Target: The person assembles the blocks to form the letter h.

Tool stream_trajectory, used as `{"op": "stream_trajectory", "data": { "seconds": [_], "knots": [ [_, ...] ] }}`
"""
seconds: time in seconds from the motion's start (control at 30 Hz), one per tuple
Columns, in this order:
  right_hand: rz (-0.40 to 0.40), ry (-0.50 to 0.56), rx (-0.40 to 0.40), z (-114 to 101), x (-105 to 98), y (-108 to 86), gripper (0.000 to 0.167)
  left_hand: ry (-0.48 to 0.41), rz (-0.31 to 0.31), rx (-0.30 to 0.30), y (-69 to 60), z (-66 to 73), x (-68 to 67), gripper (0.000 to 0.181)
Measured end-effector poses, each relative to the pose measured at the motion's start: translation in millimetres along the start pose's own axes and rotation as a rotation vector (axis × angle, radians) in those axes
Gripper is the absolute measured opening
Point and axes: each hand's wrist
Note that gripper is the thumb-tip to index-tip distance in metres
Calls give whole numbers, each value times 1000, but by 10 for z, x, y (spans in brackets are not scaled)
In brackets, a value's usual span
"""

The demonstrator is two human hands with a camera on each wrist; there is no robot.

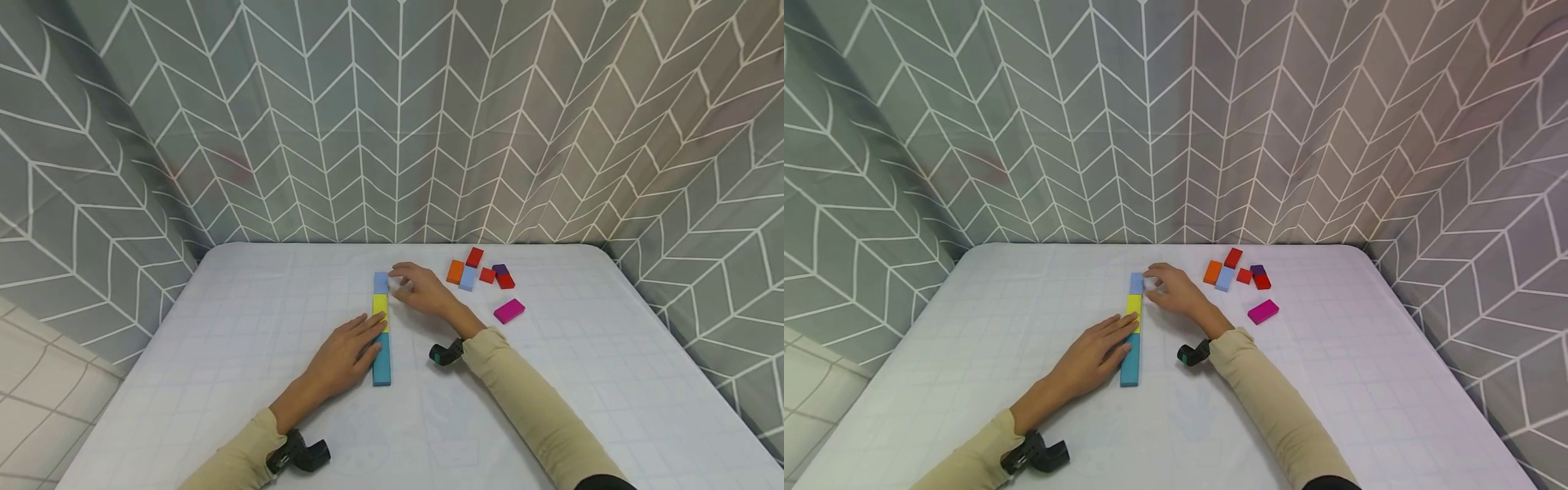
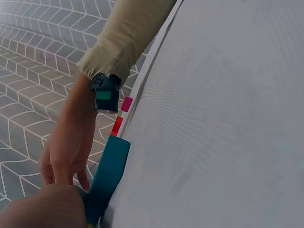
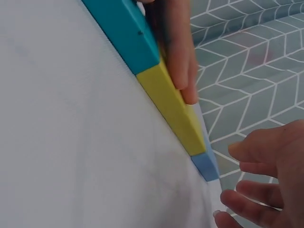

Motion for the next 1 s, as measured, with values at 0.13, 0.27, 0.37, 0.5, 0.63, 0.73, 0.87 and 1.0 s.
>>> {"op": "stream_trajectory", "data": {
  "seconds": [0.13, 0.27, 0.37, 0.5, 0.63, 0.73, 0.87, 1.0],
  "knots": [
    [44, 40, 18, 45, -57, -91, 41, -10, 6, 0, -5, 0, -2, 49],
    [79, 60, 31, 70, -139, -174, 41, -14, 10, -7, -10, 5, -6, 50],
    [87, 64, 47, 94, -203, -227, 41, -15, 8, -14, -12, 8, -10, 50],
    [109, 48, 71, 148, -290, -293, 41, -9, 6, -4, 1, 12, -12, 49],
    [131, 12, 76, 220, -373, -354, 42, -6, 8, 2, 14, 10, -7, 49],
    [141, -4, 76, 274, -420, -400, 42, -8, 5, -7, 14, 12, -10, 49],
    [156, -8, 84, 327, -472, -449, 42, -8, 4, -11, 2, 16, -17, 49],
    [166, -24, 87, 380, -524, -483, 41, -11, 11, -5, -9, 11, -10, 49]
  ]
}}
Point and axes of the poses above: each hand's wrist, its own y-axis towards the middle knuckle, its own x-axis out of the palm, z = x × y, and after that the axes turned 10 degrees about x, right-handed
